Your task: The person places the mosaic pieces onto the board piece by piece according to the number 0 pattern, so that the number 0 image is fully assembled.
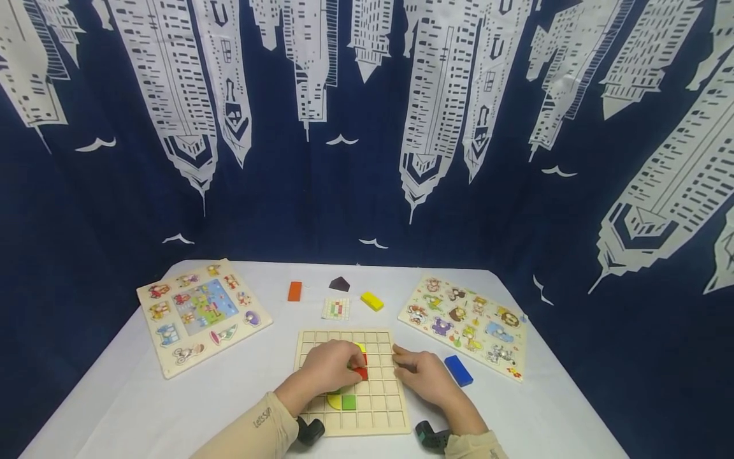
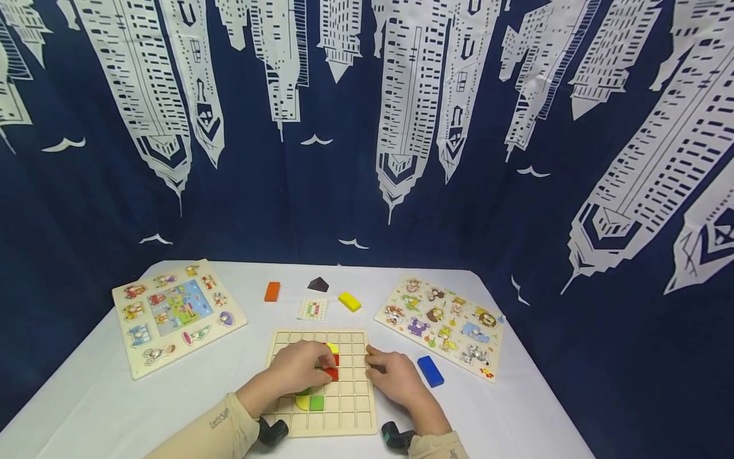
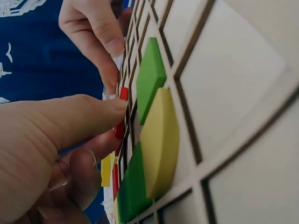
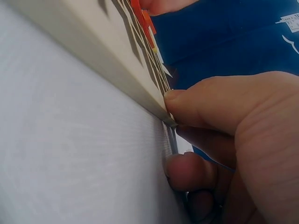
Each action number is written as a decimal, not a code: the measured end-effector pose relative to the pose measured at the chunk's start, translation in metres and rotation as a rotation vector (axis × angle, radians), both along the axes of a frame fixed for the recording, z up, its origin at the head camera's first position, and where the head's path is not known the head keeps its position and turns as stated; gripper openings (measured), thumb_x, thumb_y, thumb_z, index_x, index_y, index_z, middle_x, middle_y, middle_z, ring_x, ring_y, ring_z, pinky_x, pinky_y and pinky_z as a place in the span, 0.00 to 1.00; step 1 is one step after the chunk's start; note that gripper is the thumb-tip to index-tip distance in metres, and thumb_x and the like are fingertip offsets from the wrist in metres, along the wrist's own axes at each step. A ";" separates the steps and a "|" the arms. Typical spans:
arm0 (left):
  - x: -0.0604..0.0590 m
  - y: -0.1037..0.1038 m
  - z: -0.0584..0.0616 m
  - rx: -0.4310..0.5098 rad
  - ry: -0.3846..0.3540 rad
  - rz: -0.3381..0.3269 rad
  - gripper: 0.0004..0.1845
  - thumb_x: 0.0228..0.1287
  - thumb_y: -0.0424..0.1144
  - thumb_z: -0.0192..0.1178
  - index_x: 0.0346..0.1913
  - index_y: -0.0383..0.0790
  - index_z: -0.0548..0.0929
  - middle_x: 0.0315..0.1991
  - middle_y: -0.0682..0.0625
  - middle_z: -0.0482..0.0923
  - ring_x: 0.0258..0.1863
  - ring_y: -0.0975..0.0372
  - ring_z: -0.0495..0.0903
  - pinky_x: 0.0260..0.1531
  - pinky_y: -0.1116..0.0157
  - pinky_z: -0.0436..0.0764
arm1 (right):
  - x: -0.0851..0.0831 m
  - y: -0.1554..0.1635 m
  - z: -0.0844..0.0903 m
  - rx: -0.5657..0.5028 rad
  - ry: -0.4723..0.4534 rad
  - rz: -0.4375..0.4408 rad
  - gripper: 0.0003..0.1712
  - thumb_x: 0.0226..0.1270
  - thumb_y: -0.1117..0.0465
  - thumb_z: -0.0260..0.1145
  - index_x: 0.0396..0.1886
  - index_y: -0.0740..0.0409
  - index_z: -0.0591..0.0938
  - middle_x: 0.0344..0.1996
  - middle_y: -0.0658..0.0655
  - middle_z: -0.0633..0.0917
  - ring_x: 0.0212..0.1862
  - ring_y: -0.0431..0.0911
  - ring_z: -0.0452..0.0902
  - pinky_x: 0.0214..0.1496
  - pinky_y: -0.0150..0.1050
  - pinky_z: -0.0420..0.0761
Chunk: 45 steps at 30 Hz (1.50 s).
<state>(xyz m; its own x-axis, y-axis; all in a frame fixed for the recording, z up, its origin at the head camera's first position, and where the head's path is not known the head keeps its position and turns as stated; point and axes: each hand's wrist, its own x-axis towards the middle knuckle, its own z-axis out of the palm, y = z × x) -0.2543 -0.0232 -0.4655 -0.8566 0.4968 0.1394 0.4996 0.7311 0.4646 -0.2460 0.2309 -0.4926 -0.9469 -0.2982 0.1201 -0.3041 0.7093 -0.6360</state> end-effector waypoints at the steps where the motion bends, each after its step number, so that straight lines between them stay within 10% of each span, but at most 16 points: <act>1: 0.000 0.001 -0.001 -0.001 0.001 -0.002 0.07 0.55 0.41 0.76 0.32 0.57 0.88 0.30 0.66 0.82 0.29 0.70 0.74 0.32 0.65 0.74 | 0.000 0.000 0.000 0.000 0.000 0.001 0.20 0.69 0.60 0.70 0.59 0.59 0.86 0.68 0.55 0.80 0.70 0.60 0.73 0.71 0.60 0.70; 19: 0.002 -0.008 -0.004 0.095 -0.065 0.059 0.04 0.58 0.44 0.76 0.28 0.59 0.91 0.30 0.68 0.83 0.29 0.72 0.75 0.31 0.66 0.74 | 0.000 -0.003 -0.001 -0.007 -0.029 -0.032 0.19 0.69 0.59 0.71 0.58 0.56 0.87 0.68 0.53 0.80 0.71 0.59 0.73 0.71 0.59 0.69; 26: 0.019 -0.067 0.017 0.223 -0.102 0.167 0.09 0.63 0.44 0.72 0.44 0.49 0.93 0.46 0.56 0.88 0.39 0.62 0.80 0.40 0.60 0.80 | 0.000 -0.005 0.000 0.003 -0.026 -0.029 0.19 0.69 0.58 0.70 0.58 0.57 0.86 0.68 0.53 0.80 0.71 0.59 0.73 0.71 0.60 0.69; 32: 0.033 -0.118 0.009 0.280 -0.123 0.311 0.18 0.57 0.42 0.76 0.52 0.44 0.90 0.31 0.62 0.83 0.24 0.64 0.71 0.23 0.68 0.71 | -0.001 -0.006 0.003 -0.003 -0.033 -0.042 0.20 0.70 0.59 0.70 0.59 0.57 0.86 0.68 0.53 0.79 0.71 0.59 0.72 0.71 0.59 0.69; 45: 0.045 -0.146 -0.020 0.238 -0.316 0.001 0.24 0.43 0.47 0.83 0.45 0.53 0.84 0.37 0.58 0.82 0.19 0.68 0.68 0.21 0.69 0.69 | 0.002 -0.006 0.003 0.001 -0.034 -0.055 0.20 0.69 0.58 0.70 0.59 0.56 0.86 0.68 0.52 0.79 0.72 0.59 0.72 0.72 0.59 0.69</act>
<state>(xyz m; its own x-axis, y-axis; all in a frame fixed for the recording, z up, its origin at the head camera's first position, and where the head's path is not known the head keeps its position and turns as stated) -0.2088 -0.1694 -0.4855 -0.8764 0.4812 -0.0204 0.3036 0.5849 0.7522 -0.2440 0.2250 -0.4897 -0.9654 -0.2456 0.0877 -0.2430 0.7251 -0.6444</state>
